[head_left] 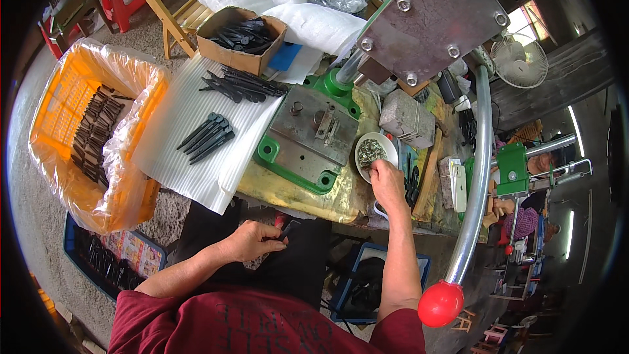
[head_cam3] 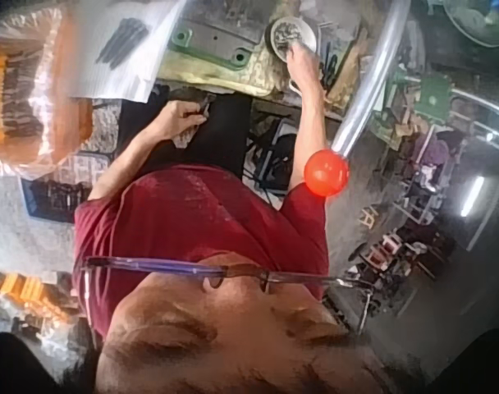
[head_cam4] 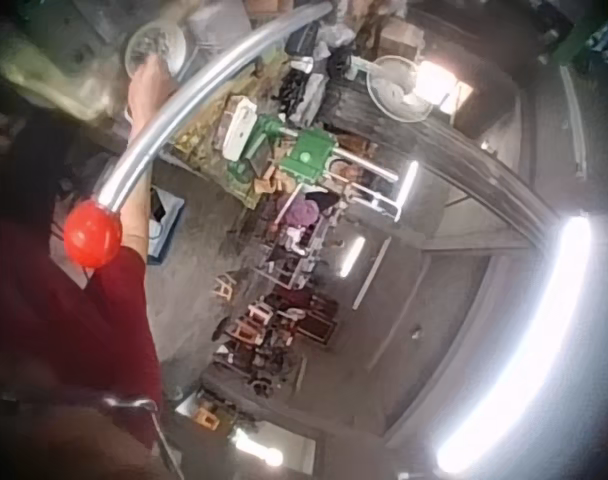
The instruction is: The person assembles small plastic components and small metal parts by hand using a manual press machine.
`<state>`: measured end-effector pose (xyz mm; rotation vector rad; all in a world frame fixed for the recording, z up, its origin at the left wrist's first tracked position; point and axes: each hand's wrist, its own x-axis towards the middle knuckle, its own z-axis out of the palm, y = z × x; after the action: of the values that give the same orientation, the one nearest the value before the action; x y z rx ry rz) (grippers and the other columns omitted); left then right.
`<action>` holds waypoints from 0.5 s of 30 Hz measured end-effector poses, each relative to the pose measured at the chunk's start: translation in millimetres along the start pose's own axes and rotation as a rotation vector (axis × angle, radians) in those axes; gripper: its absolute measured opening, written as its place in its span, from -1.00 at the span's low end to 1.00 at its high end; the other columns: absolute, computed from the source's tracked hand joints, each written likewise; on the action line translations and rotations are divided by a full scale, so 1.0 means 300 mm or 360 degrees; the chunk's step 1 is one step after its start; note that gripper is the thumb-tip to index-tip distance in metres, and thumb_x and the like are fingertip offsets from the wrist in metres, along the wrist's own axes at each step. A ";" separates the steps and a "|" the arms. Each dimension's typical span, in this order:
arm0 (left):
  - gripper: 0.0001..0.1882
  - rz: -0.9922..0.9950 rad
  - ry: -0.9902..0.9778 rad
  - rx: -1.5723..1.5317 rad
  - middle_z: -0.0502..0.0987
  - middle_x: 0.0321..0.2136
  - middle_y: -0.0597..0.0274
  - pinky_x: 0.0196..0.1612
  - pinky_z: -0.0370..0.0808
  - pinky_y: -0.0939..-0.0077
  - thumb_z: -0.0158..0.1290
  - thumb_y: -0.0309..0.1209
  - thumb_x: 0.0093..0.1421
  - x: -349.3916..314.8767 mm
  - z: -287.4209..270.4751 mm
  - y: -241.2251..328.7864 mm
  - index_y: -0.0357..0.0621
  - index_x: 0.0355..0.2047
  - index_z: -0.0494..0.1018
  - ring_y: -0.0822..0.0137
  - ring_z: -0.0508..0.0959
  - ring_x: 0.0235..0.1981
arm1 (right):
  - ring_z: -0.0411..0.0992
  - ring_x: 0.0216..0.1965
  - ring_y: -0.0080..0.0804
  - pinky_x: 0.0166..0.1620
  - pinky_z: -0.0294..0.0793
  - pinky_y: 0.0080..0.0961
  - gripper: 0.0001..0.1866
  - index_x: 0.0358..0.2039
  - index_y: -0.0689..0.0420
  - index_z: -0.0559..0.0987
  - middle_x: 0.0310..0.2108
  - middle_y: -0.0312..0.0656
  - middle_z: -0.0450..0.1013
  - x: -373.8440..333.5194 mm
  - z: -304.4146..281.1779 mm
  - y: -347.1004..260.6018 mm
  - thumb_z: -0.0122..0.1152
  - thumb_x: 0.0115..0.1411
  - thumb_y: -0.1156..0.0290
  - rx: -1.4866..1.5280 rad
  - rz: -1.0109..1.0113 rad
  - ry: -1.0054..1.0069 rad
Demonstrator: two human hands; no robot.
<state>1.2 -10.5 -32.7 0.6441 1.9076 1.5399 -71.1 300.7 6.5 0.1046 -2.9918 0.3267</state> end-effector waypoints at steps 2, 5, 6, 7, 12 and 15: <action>-0.83 0.0054 0.0009 0.0003 0.48 -0.59 0.12 -0.44 0.39 0.54 0.08 -0.37 0.01 0.000 0.001 0.000 -0.19 -0.39 0.47 0.43 0.49 -0.53 | 0.37 -0.38 -0.09 -0.33 0.28 -0.23 -0.93 -0.51 0.20 0.39 -0.48 -0.07 0.41 0.005 0.002 -0.003 0.00 -0.02 0.48 -0.0126 0.0004 -0.0039; -0.83 -0.0108 -0.0068 0.0016 0.47 -0.62 0.15 -0.46 0.38 0.55 0.07 -0.37 0.02 -0.002 -0.002 -0.001 -0.18 -0.39 0.47 0.47 0.46 -0.57 | 0.38 -0.35 -0.15 -0.27 0.20 -0.18 -0.93 -0.48 0.18 0.38 -0.46 -0.11 0.41 0.014 -0.005 -0.012 -0.06 -0.01 0.48 -0.0289 0.0015 -0.0197; -0.83 -0.0106 -0.0066 0.0016 0.47 -0.62 0.15 -0.46 0.38 0.55 0.07 -0.37 0.02 -0.005 -0.003 0.000 -0.18 -0.39 0.47 0.47 0.46 -0.57 | 0.37 -0.34 -0.14 -0.27 0.20 -0.18 -0.92 -0.47 0.19 0.37 -0.45 -0.09 0.40 0.017 -0.013 -0.027 -0.07 -0.03 0.51 -0.0375 -0.0014 -0.0244; -0.83 -0.0087 -0.0055 0.0010 0.46 -0.64 0.16 -0.47 0.38 0.55 0.07 -0.37 0.02 -0.008 -0.003 0.002 -0.19 -0.39 0.47 0.49 0.44 -0.59 | 0.37 -0.33 -0.13 -0.27 0.20 -0.19 -0.91 -0.47 0.20 0.36 -0.45 -0.07 0.40 0.018 -0.022 -0.039 -0.09 -0.05 0.54 -0.0461 -0.0043 -0.0291; -0.83 0.0085 0.0043 -0.0023 0.44 -0.66 0.18 -0.50 0.37 0.55 0.07 -0.37 0.03 -0.010 -0.001 0.004 -0.20 -0.40 0.46 0.52 0.42 -0.62 | 0.33 -0.31 -0.01 -0.26 0.20 -0.16 -0.92 -0.47 0.23 0.31 -0.46 0.03 0.37 0.017 -0.029 -0.040 -0.10 -0.05 0.55 -0.0404 -0.0053 -0.0323; -0.83 -0.0080 -0.0043 0.0019 0.47 -0.62 0.16 -0.47 0.38 0.53 0.07 -0.37 0.02 -0.011 -0.011 0.025 -0.20 -0.40 0.46 0.48 0.45 -0.58 | 0.32 -0.37 0.06 -0.32 0.25 -0.17 -0.92 -0.44 0.27 0.29 -0.48 0.08 0.35 -0.001 -0.019 0.004 -0.11 0.01 0.55 -0.0029 -0.0065 -0.0138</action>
<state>1.2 -13.6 -24.5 0.6148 1.8996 1.4827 -70.1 303.2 11.8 0.1821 -3.0726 0.2977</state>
